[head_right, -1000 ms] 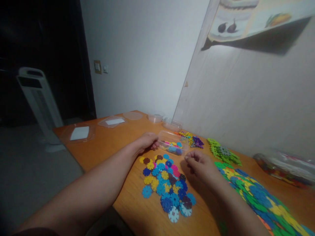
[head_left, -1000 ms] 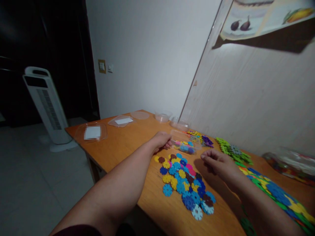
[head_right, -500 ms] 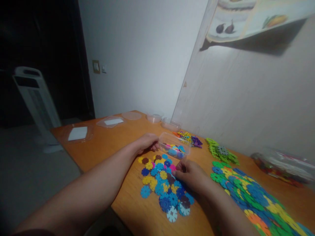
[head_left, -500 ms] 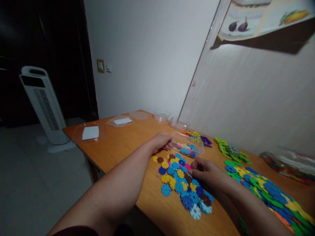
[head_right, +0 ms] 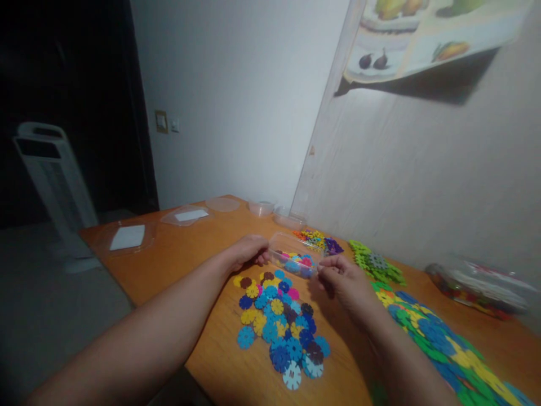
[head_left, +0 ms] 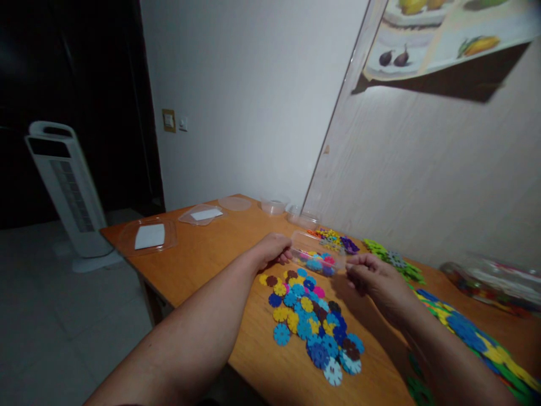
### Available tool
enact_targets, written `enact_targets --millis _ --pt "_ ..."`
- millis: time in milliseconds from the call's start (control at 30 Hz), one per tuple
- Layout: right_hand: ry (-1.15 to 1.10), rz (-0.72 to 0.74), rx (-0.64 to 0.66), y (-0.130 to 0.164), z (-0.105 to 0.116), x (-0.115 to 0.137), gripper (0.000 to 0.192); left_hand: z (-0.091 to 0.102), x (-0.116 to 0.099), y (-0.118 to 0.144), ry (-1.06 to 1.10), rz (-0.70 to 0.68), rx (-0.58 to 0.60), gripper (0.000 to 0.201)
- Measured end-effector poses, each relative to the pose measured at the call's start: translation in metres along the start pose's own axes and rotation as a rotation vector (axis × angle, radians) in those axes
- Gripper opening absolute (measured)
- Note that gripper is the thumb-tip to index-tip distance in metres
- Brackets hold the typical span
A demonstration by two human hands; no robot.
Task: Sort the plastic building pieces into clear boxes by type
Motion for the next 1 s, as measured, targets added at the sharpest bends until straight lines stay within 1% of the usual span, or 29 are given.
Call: enact_targets --millis 33,133,167,200,367,500,600,700,800,867,933,1000 --pt "0.069 -0.025 0.073 0.001 0.000 -0.002 0.027 0.000 0.000 0.000 0.000 0.002 -0.001 0.010" --pt "0.233 -0.128 0.357 0.008 -0.007 -0.017 0.023 0.000 0.001 -0.001 -0.007 0.008 -0.007 0.011" --pt "0.270 -0.150 0.413 0.010 -0.010 -0.022 0.023 0.000 0.001 -0.001 -0.009 0.010 -0.008 0.011" --pt "0.303 -0.162 0.441 0.012 -0.012 -0.026 0.022 0.000 0.002 -0.001 -0.011 0.011 -0.009 0.011" --pt "0.417 -0.137 0.453 0.011 -0.018 -0.038 0.017 0.000 0.001 0.000 -0.007 0.013 -0.021 0.010" --pt "0.375 -0.147 0.480 0.007 -0.017 -0.042 0.019 0.000 0.002 0.001 -0.005 0.020 -0.026 0.010" --pt "0.340 -0.172 0.478 0.008 -0.012 -0.040 0.020 0.001 0.002 0.000 -0.013 0.018 -0.021 0.010" --pt "0.293 -0.191 0.554 0.015 -0.009 -0.030 0.025 0.001 0.001 0.000 -0.027 0.018 -0.014 0.010" --pt "0.240 -0.220 0.673 0.023 -0.010 -0.023 0.035 0.002 0.001 0.000 -0.030 0.023 -0.010 0.011" --pt "0.247 -0.227 0.713 0.026 -0.012 -0.022 0.042 0.002 0.001 0.000 -0.028 0.025 -0.018 0.010" --pt "0.298 -0.195 0.684 0.025 -0.015 -0.023 0.044 0.002 0.001 0.000 -0.026 0.022 -0.024 0.008" --pt "0.343 -0.156 0.630 0.024 -0.019 -0.023 0.039 0.002 0.001 0.000 -0.023 0.018 -0.022 0.007"
Point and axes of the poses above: each hand's wrist, its own y-axis away from the middle knuckle, its own z-axis out of the back of the hand, x = y × z, the point moved 3 cm from there along -y, towards the middle knuckle
